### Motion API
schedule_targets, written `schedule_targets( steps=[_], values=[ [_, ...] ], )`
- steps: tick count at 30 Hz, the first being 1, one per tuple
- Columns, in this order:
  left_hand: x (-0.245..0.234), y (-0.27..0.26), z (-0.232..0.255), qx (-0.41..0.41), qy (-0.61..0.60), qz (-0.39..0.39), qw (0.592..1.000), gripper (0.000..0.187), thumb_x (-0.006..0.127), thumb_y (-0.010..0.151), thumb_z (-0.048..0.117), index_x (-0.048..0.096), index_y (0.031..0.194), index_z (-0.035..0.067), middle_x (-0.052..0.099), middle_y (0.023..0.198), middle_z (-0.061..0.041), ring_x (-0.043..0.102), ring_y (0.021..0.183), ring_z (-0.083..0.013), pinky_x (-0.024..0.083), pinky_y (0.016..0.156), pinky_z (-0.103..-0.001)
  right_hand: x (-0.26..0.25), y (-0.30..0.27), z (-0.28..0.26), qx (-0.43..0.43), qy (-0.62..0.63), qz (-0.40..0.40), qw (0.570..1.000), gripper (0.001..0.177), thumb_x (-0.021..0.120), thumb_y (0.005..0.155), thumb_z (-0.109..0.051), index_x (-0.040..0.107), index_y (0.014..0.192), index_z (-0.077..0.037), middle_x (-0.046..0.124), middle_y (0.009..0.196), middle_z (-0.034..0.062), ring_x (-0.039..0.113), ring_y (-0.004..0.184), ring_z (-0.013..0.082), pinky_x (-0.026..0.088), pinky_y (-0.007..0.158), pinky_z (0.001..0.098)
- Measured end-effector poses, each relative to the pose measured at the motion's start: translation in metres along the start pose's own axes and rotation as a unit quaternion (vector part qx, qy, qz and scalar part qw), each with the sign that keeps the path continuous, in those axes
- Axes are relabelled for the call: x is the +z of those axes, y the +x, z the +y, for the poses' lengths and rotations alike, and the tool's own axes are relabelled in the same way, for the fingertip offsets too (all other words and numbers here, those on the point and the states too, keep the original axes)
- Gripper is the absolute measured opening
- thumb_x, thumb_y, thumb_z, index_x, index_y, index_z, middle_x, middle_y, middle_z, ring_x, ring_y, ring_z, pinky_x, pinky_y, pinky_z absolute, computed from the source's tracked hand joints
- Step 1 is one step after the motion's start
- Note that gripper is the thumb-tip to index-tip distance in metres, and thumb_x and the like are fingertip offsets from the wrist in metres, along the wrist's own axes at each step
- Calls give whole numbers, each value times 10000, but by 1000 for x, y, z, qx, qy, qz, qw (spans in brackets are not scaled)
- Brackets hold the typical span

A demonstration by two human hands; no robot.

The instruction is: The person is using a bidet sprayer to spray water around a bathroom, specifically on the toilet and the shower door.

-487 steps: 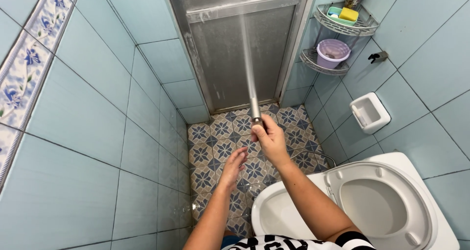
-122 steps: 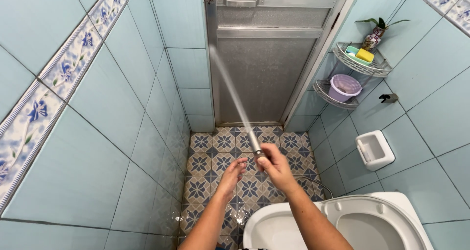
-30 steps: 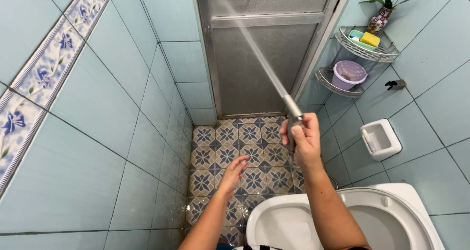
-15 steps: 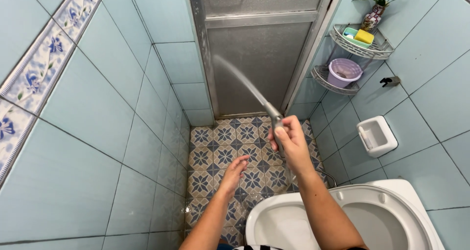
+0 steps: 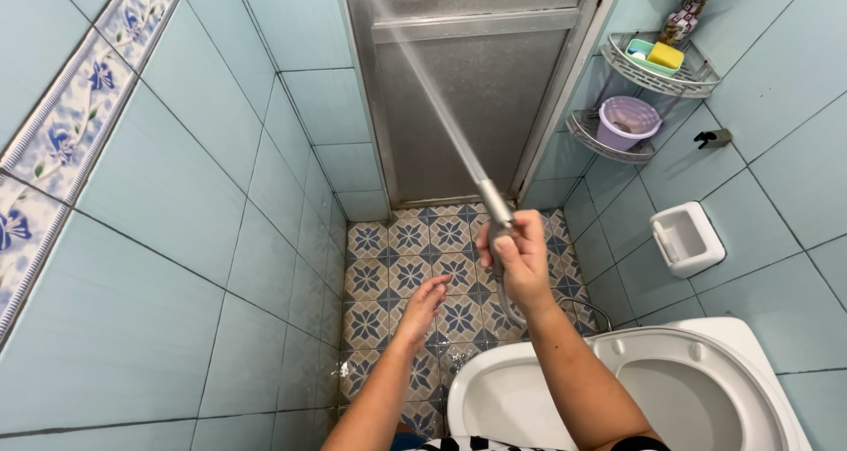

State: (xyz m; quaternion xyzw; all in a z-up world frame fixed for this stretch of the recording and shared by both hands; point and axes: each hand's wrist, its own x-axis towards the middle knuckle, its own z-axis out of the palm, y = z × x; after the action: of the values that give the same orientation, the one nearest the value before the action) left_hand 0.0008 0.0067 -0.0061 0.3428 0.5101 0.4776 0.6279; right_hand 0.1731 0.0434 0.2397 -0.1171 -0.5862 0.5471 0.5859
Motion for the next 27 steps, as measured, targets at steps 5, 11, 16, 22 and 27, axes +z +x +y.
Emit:
schedule_targets(
  steps=[5, 11, 16, 22, 27],
  values=[
    [6, -9, 21, -18, 2, 11, 1000, 378, 560, 982, 362, 655, 1326, 239, 671, 1208, 61, 562, 1078, -99, 416, 946, -304, -6, -11, 52, 257, -101, 46, 960, 166, 567, 1030, -208, 470, 1060, -76, 610, 800, 57, 537, 591, 95, 429, 512, 235],
    [2, -4, 17, -12, -37, 14, 999, 379, 571, 994, 344, 660, 1338, 211, 653, 1180, 15, 560, 1089, -115, 412, 940, -314, -2, -23, 88, 266, -42, 19, 963, 171, 567, 1037, -193, 464, 1090, -67, 597, 817, 53, 526, 613, 88, 425, 535, 231],
    [6, -9, 36, 27, -42, 21, 999, 347, 538, 1014, 314, 661, 1318, 200, 692, 1236, 13, 584, 1079, -115, 438, 927, -285, 26, 2, 45, 28, -2, -36, 999, 223, 558, 1070, -209, 400, 1181, -96, 615, 973, 68, 564, 771, 101, 486, 676, 247],
    [-4, 6, 20, 51, -73, 45, 995, 341, 550, 1013, 271, 663, 1317, 166, 686, 1256, 13, 584, 1072, -107, 423, 891, -284, 28, 2, 67, 159, -83, -27, 983, 204, 568, 1042, -189, 446, 1145, -63, 603, 886, 87, 551, 677, 98, 464, 576, 240],
    [-2, 5, 18, 19, -81, 53, 995, 341, 554, 1007, 284, 645, 1311, 158, 687, 1196, 43, 589, 1054, -93, 436, 889, -275, 31, -5, 70, 194, 40, -11, 980, 160, 536, 1053, -139, 422, 1134, -61, 611, 920, 64, 548, 702, 86, 476, 623, 245]
  ],
)
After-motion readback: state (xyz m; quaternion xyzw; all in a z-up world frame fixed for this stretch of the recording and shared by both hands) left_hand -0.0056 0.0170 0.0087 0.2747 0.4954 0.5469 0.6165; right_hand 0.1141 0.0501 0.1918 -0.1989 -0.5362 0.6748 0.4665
